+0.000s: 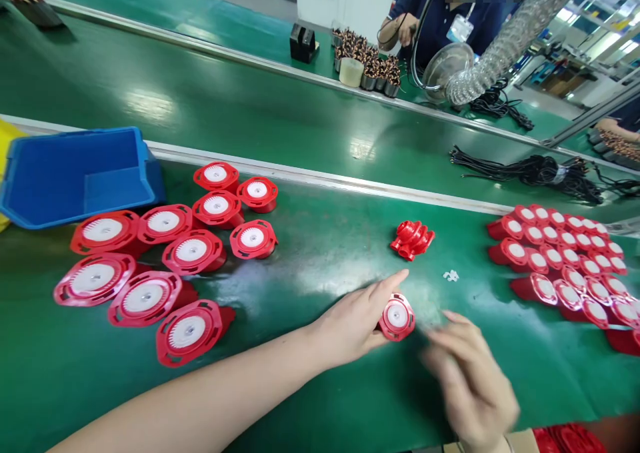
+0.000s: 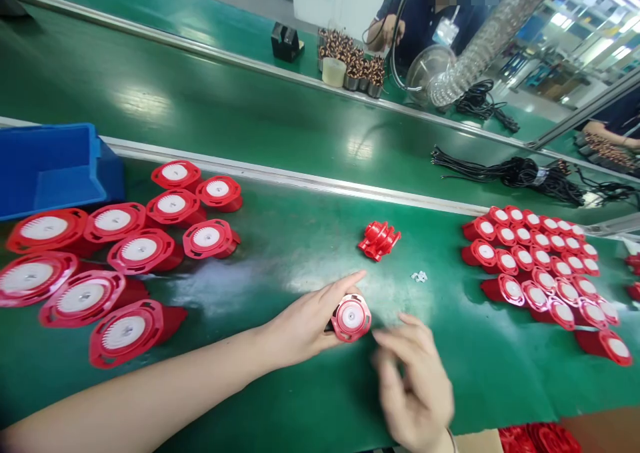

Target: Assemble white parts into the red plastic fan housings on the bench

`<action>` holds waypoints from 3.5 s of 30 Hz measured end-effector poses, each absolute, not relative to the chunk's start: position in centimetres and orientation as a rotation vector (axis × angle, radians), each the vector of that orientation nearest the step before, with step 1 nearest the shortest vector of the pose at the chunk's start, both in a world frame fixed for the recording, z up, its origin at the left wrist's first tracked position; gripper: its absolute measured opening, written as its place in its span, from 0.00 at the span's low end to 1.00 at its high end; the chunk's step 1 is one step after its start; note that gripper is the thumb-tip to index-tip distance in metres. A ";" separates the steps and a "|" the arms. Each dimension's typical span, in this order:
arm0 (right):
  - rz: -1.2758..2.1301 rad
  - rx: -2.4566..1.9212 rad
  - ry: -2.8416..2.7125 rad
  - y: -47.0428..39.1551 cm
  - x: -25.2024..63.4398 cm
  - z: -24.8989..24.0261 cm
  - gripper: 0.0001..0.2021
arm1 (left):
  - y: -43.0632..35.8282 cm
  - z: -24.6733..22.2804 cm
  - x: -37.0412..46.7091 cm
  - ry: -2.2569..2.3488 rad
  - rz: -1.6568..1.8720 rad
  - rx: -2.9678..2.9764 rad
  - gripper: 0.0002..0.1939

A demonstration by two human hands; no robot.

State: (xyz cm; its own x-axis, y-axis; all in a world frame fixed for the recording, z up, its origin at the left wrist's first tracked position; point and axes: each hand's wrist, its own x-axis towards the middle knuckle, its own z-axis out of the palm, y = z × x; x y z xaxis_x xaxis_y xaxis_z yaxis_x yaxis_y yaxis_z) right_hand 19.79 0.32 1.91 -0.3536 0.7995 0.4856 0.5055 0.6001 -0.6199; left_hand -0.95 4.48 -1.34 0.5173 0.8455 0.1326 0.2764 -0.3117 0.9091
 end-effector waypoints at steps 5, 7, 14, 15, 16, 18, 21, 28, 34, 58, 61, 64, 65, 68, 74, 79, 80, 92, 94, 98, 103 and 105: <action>0.541 -1.127 -1.999 0.7 19.5 2.1 0.23 | 4.5 -1.5 -1.0 0.928 0.788 1.831 0.49; 0.594 -1.130 -2.181 0.9 19.0 2.0 0.29 | 4.5 -1.5 -1.0 0.919 0.805 1.822 0.48; 0.574 -1.038 -1.820 0.2 20.3 1.7 0.15 | 4.5 -1.7 -0.8 0.939 0.787 1.812 0.46; 0.614 -1.071 -1.836 0.2 20.0 1.7 0.17 | 4.5 -1.7 -0.8 0.942 0.787 1.810 0.46; 0.657 -1.100 -1.908 0.2 19.7 1.6 0.21 | 4.5 -1.7 -0.8 0.943 0.789 1.808 0.46; 0.732 -1.126 -2.103 0.4 18.8 1.6 0.32 | 4.5 -1.7 -0.9 0.955 0.796 1.799 0.45; 0.757 -1.093 -2.157 0.7 18.7 1.4 0.31 | 4.4 -1.7 -0.8 0.965 0.796 1.772 0.45; 1.018 -1.121 -1.456 0.0 19.7 1.0 0.17 | 4.5 -1.6 -0.7 0.988 0.756 1.727 0.45; 0.916 -1.149 -1.906 -0.2 18.2 1.0 0.27 | 4.5 -1.4 -0.5 0.998 0.761 1.681 0.46; 0.919 -1.112 -1.713 -0.1 17.1 0.7 0.28 | 4.8 -1.0 -0.4 1.012 0.766 1.745 0.45; 0.814 -1.126 -1.786 0.1 17.6 0.8 0.21 | 4.8 -0.9 -0.4 0.994 0.770 1.753 0.46; 0.747 -1.156 -1.379 -0.2 19.2 0.1 0.15 | 4.9 -1.0 -0.3 0.999 0.769 1.760 0.47; 0.762 -1.164 -1.238 -0.3 19.5 0.0 0.16 | 4.9 -1.0 -0.2 1.007 0.768 1.761 0.47; 0.883 -1.157 -1.216 -0.3 19.0 0.1 0.09 | 5.0 -1.0 -0.2 1.014 0.771 1.771 0.48; 0.789 -1.095 -1.657 0.0 18.3 0.3 0.13 | 4.8 -0.8 -0.3 1.000 0.769 1.768 0.45; 0.794 -1.132 -1.161 -0.1 19.3 -0.2 0.10 | 4.9 -0.8 -0.2 1.016 0.748 1.769 0.47; 0.847 -1.118 -1.233 0.0 19.0 -0.1 0.10 | 4.9 -0.8 -0.2 1.014 0.751 1.768 0.47; 0.892 -1.103 -1.345 0.6 18.6 -0.3 0.15 | 4.9 -0.8 -0.2 1.007 0.783 1.772 0.46; 0.949 -1.074 -1.661 0.8 18.4 0.0 0.24 | 4.8 -0.8 -0.2 0.994 0.806 1.758 0.44; 0.750 -1.078 -1.498 1.1 19.0 -0.5 0.14 | 4.8 -0.9 -0.3 0.985 0.797 1.763 0.45; 0.895 -1.081 -1.256 1.1 18.5 -0.8 0.14 | 4.8 -1.3 -0.2 1.007 0.773 1.749 0.46; 0.998 -1.066 -1.536 1.0 18.2 -0.5 0.23 | 4.9 -1.3 -0.2 1.006 0.770 1.727 0.45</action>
